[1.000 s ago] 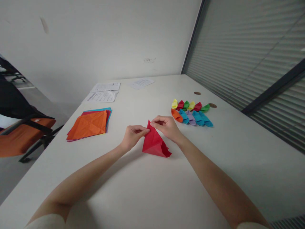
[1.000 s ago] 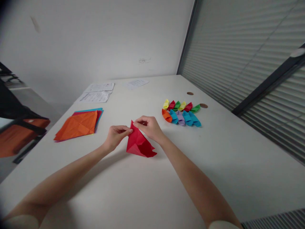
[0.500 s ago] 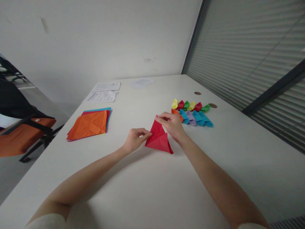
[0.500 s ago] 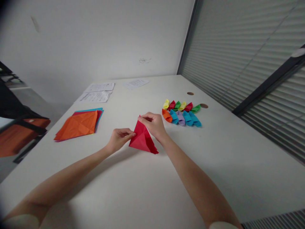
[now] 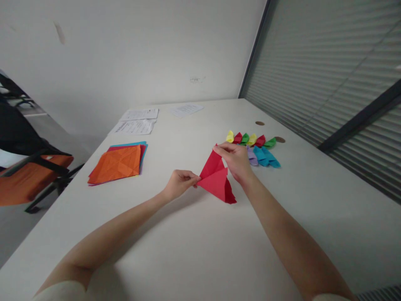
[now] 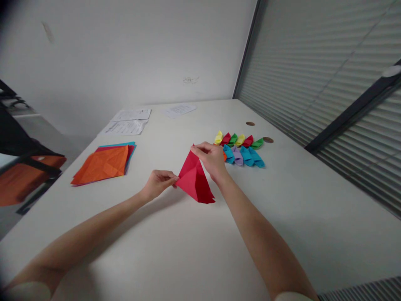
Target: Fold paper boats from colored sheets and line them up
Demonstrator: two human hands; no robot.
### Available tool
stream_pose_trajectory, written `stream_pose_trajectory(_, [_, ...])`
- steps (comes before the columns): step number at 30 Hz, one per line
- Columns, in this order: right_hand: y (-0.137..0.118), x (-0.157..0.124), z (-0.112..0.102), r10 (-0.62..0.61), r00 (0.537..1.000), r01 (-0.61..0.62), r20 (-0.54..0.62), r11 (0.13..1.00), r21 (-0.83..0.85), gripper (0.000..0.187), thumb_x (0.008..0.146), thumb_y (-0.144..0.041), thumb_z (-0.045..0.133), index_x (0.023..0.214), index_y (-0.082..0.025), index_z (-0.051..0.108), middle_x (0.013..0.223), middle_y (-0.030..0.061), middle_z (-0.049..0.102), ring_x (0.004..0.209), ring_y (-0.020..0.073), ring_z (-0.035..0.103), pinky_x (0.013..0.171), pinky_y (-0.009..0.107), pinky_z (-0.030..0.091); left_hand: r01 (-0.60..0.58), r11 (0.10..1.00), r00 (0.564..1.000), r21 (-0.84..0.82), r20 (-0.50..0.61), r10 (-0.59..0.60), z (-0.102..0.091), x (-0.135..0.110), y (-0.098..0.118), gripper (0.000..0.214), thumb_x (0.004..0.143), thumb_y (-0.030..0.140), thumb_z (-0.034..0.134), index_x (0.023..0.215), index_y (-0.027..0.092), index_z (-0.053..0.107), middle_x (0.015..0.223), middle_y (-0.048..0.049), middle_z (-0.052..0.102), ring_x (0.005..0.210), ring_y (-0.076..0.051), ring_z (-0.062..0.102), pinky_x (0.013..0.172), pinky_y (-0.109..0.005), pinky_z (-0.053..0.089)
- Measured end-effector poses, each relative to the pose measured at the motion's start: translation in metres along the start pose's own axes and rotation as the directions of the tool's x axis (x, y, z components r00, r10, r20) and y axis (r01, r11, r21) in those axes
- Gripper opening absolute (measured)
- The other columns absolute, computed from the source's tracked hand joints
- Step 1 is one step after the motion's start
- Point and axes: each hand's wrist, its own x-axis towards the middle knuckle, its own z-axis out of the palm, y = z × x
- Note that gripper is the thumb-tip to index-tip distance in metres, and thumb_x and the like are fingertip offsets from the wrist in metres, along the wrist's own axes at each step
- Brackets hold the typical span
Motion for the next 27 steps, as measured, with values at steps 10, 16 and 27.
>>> stream_pose_trajectory(10, [-0.003,-0.008,0.011,0.084,0.996,-0.083,-0.013,0.992,0.1,0.021,0.065,-0.039,0.077,0.064,-0.018,0.072,0.061,0.0005,0.067,0.06,0.0147,0.059,0.057,0.028,0.044,-0.152,0.985,0.982,-0.078,0.104,0.159,0.003,-0.008,0.005,0.063,0.06,0.042,0.086,0.113,0.013,0.068,0.102,-0.0143,0.073,0.089,-0.023,0.068,0.082,-0.033,0.053])
stream_pose_trajectory(16, [-0.002,-0.01,0.019,0.16,0.987,-0.163,0.033,0.956,0.243,0.023,0.063,-0.04,0.078,0.064,-0.018,0.071,0.06,0.0002,0.065,0.056,0.0122,0.056,0.054,0.026,0.043,-0.175,0.981,0.98,0.085,-0.082,0.182,0.007,-0.01,0.008,0.029,0.077,0.042,0.071,0.08,0.014,0.075,0.075,-0.0065,0.073,0.068,-0.016,0.064,0.065,-0.025,0.051])
stream_pose_trajectory(27, [-0.002,-0.012,0.018,0.13,0.978,-0.178,0.164,0.929,0.325,0.037,0.072,-0.056,0.069,0.064,-0.02,0.068,0.065,0.0013,0.064,0.064,0.0143,0.058,0.06,0.028,0.046,-0.092,0.996,0.978,-0.021,-0.191,0.086,0.009,-0.007,0.01,0.034,0.072,0.048,0.074,0.069,0.015,0.077,0.066,-0.0055,0.073,0.056,-0.016,0.062,0.053,-0.026,0.05])
